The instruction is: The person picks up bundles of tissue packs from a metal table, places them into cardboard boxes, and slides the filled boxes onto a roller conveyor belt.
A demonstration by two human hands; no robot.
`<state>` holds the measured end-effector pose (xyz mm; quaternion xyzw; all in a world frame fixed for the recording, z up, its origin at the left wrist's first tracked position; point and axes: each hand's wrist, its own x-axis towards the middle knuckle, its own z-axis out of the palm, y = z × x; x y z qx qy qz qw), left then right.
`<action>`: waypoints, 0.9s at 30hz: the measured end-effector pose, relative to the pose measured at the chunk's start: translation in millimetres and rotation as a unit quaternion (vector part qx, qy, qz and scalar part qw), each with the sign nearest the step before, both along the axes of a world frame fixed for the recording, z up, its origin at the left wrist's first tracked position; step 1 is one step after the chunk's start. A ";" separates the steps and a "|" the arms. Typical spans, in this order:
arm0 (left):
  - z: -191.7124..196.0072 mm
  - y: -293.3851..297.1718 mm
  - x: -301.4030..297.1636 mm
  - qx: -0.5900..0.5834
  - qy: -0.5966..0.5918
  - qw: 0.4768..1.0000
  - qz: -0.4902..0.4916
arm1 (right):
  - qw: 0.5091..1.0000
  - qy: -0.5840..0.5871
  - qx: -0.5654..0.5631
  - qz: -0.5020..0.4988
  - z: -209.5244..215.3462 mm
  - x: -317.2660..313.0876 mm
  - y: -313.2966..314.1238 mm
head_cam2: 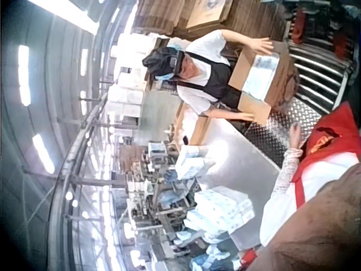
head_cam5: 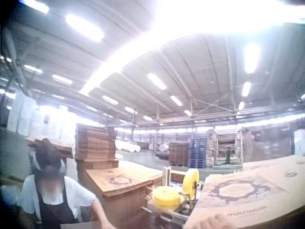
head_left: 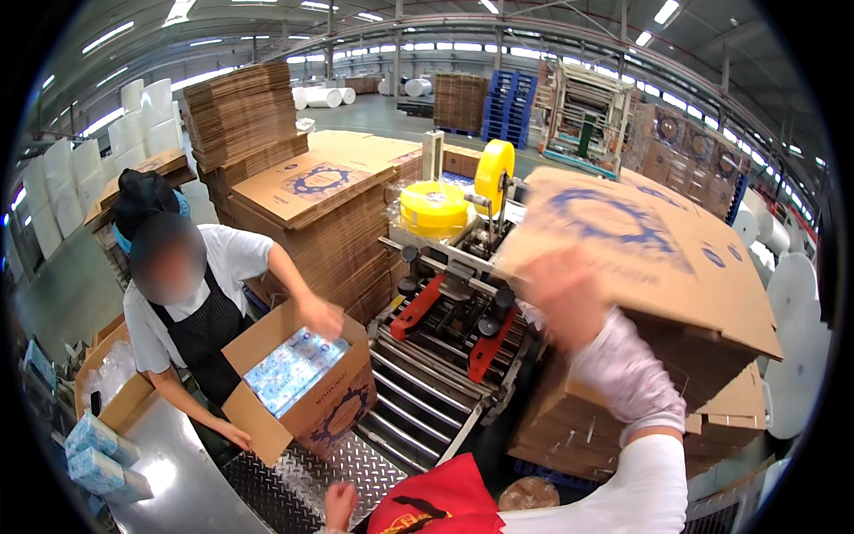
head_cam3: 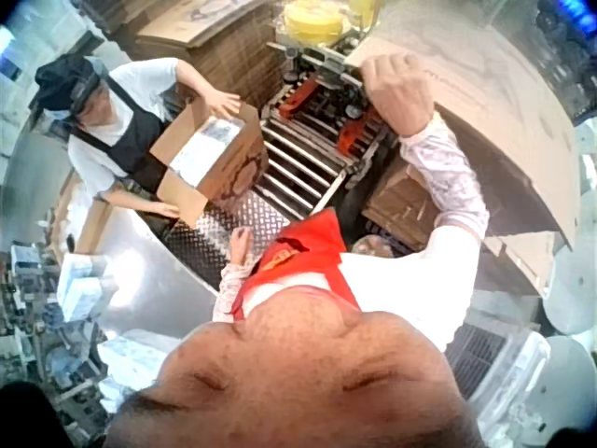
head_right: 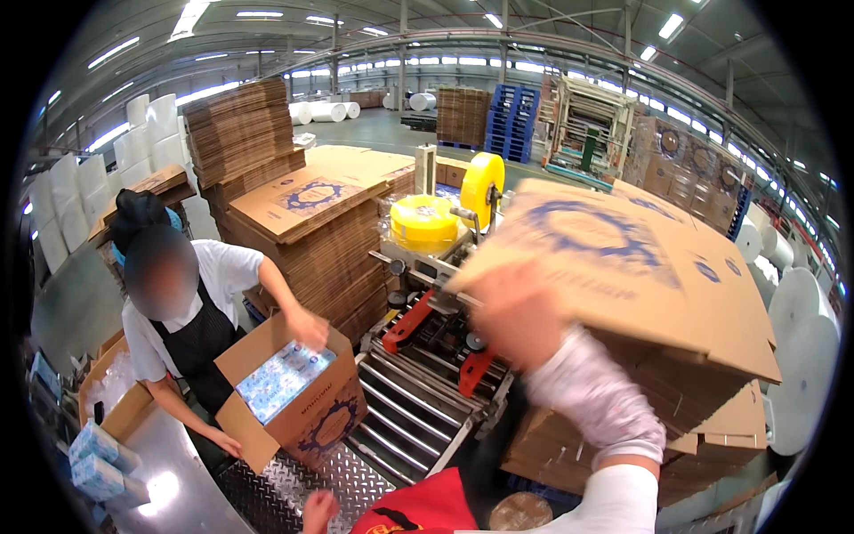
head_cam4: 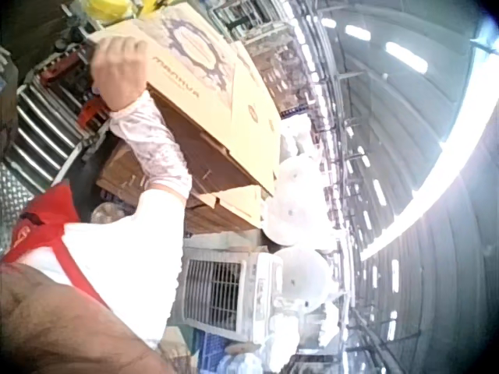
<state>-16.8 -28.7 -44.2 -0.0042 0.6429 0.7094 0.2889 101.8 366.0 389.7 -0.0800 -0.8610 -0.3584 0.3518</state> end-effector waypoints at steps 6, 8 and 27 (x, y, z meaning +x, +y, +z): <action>234.0 71.9 30.2 -0.067 0.426 0.899 -0.077 | 0.881 -0.368 -0.031 0.295 -23.8 -3.4 -201.6; 220.0 59.9 54.1 -0.099 0.350 0.927 -0.090 | 0.797 -0.474 -0.099 0.361 -9.8 0.5 -217.9; 189.4 -126.2 40.3 0.022 0.166 0.827 0.536 | 0.669 -0.587 -0.293 0.349 -156.3 -67.4 -142.6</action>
